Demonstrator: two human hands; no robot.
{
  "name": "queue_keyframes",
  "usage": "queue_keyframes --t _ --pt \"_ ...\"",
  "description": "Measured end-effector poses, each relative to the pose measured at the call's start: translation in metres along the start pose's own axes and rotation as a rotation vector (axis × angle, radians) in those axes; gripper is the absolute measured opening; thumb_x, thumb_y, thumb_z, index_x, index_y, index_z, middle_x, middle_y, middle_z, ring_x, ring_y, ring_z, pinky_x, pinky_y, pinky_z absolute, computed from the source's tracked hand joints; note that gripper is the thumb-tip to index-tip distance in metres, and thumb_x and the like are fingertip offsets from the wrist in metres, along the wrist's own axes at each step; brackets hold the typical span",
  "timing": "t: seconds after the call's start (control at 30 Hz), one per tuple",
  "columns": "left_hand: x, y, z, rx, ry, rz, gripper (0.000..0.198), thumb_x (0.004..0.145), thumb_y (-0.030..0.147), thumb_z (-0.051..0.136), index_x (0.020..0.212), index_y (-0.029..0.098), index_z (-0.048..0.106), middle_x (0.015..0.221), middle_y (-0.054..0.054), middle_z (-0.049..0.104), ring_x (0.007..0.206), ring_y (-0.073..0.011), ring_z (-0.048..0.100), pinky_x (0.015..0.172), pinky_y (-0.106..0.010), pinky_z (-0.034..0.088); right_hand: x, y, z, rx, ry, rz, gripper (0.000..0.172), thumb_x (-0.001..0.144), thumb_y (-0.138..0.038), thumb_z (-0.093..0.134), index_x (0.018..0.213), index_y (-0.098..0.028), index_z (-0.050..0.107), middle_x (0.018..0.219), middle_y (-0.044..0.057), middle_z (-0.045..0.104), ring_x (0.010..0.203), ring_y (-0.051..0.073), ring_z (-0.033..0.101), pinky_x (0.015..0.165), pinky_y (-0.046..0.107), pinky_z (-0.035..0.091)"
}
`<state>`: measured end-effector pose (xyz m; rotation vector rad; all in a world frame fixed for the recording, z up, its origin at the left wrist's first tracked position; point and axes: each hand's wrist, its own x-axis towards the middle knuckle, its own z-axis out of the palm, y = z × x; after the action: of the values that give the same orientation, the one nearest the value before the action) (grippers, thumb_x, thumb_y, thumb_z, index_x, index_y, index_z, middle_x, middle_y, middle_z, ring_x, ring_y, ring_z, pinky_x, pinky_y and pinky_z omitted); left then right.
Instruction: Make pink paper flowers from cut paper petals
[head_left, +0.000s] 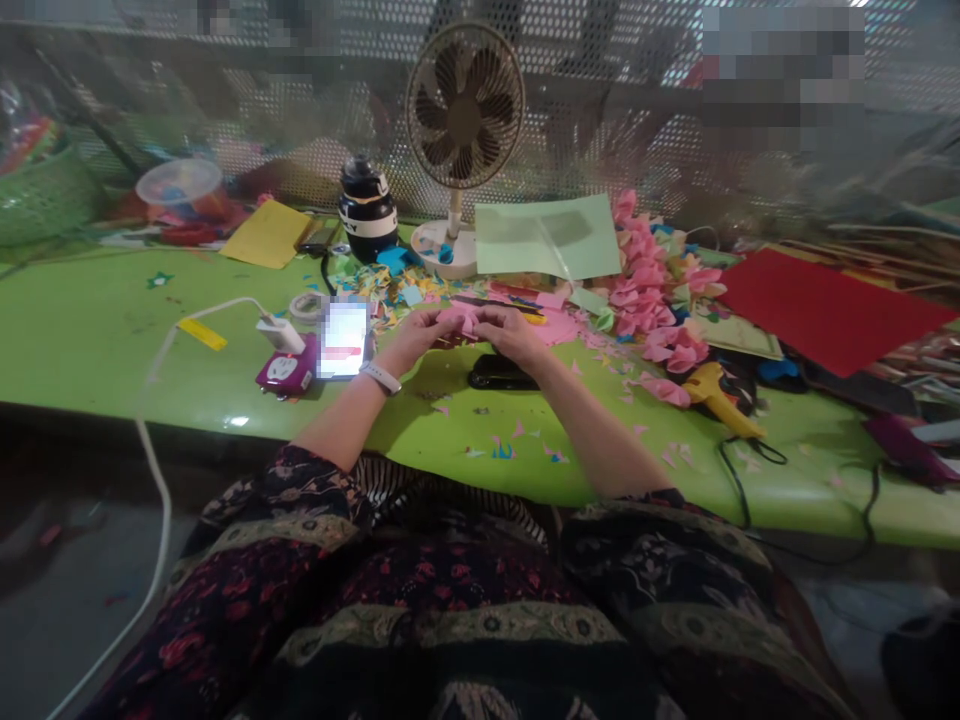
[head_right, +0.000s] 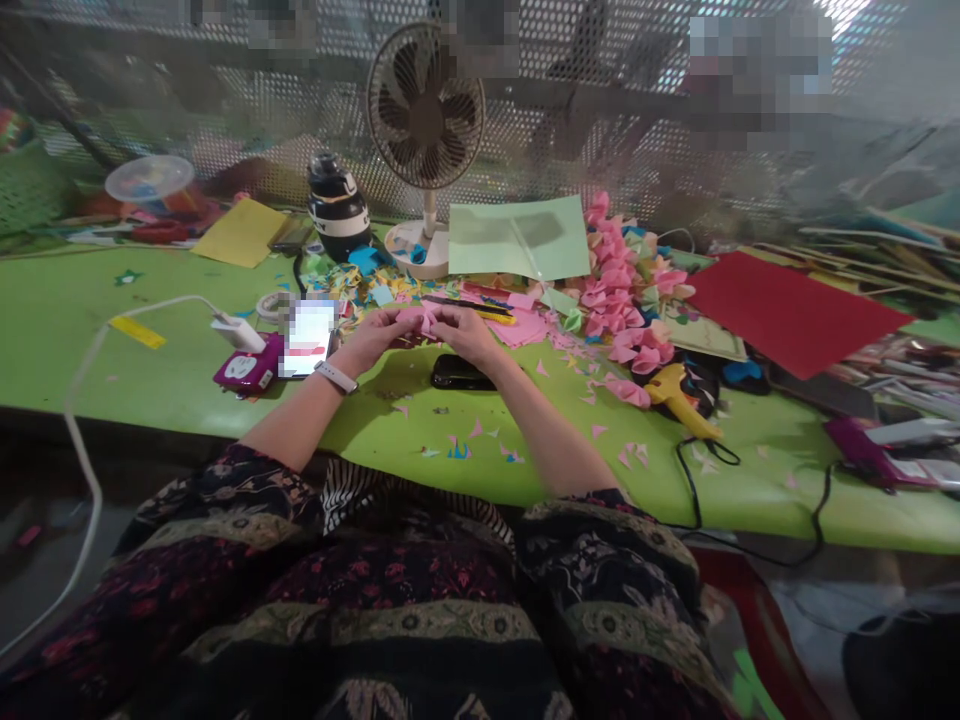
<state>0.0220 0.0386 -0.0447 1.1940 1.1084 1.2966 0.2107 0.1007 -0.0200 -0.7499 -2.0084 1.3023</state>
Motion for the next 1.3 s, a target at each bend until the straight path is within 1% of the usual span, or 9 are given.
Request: queue_keyframes --t 0.13,0.23,0.33,0.47,0.6,0.8,1.0,1.13,1.3 --pt "-0.001 0.004 0.0 0.054 -0.058 0.025 0.038 0.08 0.05 0.082 0.088 0.014 0.072 0.079 -0.003 0.072 0.069 -0.0114 0.065 0.069 -0.027 0.053 0.001 -0.001 0.0 0.029 -0.036 -0.003 0.021 0.074 -0.037 0.071 0.08 -0.017 0.07 0.076 0.0 0.068 0.073 0.014 0.058 0.07 0.027 0.046" --pt "-0.001 0.006 -0.001 0.028 -0.084 0.027 0.039 0.078 0.05 0.084 0.087 0.013 0.073 0.079 -0.004 0.073 0.068 -0.0109 0.065 0.068 -0.026 0.054 0.002 -0.003 0.0 0.122 -0.07 0.024 0.024 0.07 -0.037 0.075 0.082 -0.017 0.071 0.077 0.0 0.068 0.071 0.013 0.057 0.07 0.026 0.046" --pt "-0.001 0.008 -0.001 -0.039 -0.119 0.039 0.042 0.071 0.049 0.088 0.09 0.013 0.075 0.083 -0.006 0.075 0.07 -0.0115 0.067 0.071 -0.028 0.055 0.003 -0.007 -0.001 0.231 -0.067 0.116 0.024 0.064 -0.035 0.076 0.08 -0.018 0.07 0.076 0.0 0.069 0.069 0.012 0.056 0.067 0.025 0.046" --pt "-0.004 0.008 0.005 -0.042 -0.168 0.097 0.042 0.063 0.039 0.095 0.09 0.013 0.075 0.086 -0.006 0.077 0.078 -0.0138 0.069 0.077 -0.031 0.055 0.002 -0.012 -0.005 0.319 -0.06 0.23 0.018 0.058 -0.027 0.07 0.074 -0.018 0.068 0.067 -0.002 0.065 0.062 0.01 0.054 0.061 0.022 0.043" --pt "-0.008 0.008 0.011 -0.003 -0.167 0.116 0.042 0.063 0.035 0.095 0.093 0.012 0.075 0.091 -0.006 0.077 0.084 -0.0162 0.07 0.083 -0.035 0.056 0.0 -0.011 -0.006 0.344 -0.098 0.288 0.02 0.057 -0.023 0.067 0.076 -0.018 0.068 0.067 -0.002 0.065 0.063 0.011 0.058 0.062 0.022 0.045" --pt "-0.01 0.009 0.01 0.064 -0.092 0.082 0.043 0.062 0.041 0.094 0.088 0.013 0.076 0.079 -0.004 0.073 0.069 -0.0128 0.064 0.066 -0.028 0.054 -0.001 -0.007 -0.005 0.325 -0.182 0.245 0.02 0.064 -0.027 0.072 0.083 -0.019 0.071 0.078 0.0 0.072 0.072 0.013 0.065 0.067 0.023 0.05" --pt "-0.007 0.007 0.004 0.068 -0.12 0.06 0.041 0.061 0.044 0.094 0.082 0.014 0.077 0.075 -0.005 0.073 0.065 -0.0124 0.065 0.065 -0.028 0.057 -0.003 -0.016 -0.01 0.25 -0.195 0.132 0.029 0.063 -0.027 0.082 0.09 -0.017 0.076 0.086 0.002 0.077 0.079 0.014 0.068 0.077 0.028 0.056" --pt "-0.004 0.004 -0.001 0.095 -0.14 0.039 0.038 0.062 0.044 0.094 0.081 0.015 0.078 0.074 -0.005 0.074 0.062 -0.0126 0.065 0.063 -0.028 0.057 -0.001 -0.02 -0.015 0.187 -0.178 0.109 0.021 0.066 -0.026 0.081 0.085 -0.019 0.076 0.085 0.001 0.077 0.078 0.014 0.067 0.079 0.029 0.056" --pt "-0.001 0.0 -0.006 0.122 -0.133 0.034 0.039 0.062 0.045 0.094 0.077 0.014 0.076 0.072 -0.005 0.073 0.06 -0.0115 0.065 0.06 -0.026 0.055 -0.001 -0.023 -0.017 0.103 -0.184 0.089 0.014 0.068 -0.026 0.08 0.078 -0.018 0.075 0.079 0.001 0.075 0.074 0.013 0.066 0.077 0.029 0.056"
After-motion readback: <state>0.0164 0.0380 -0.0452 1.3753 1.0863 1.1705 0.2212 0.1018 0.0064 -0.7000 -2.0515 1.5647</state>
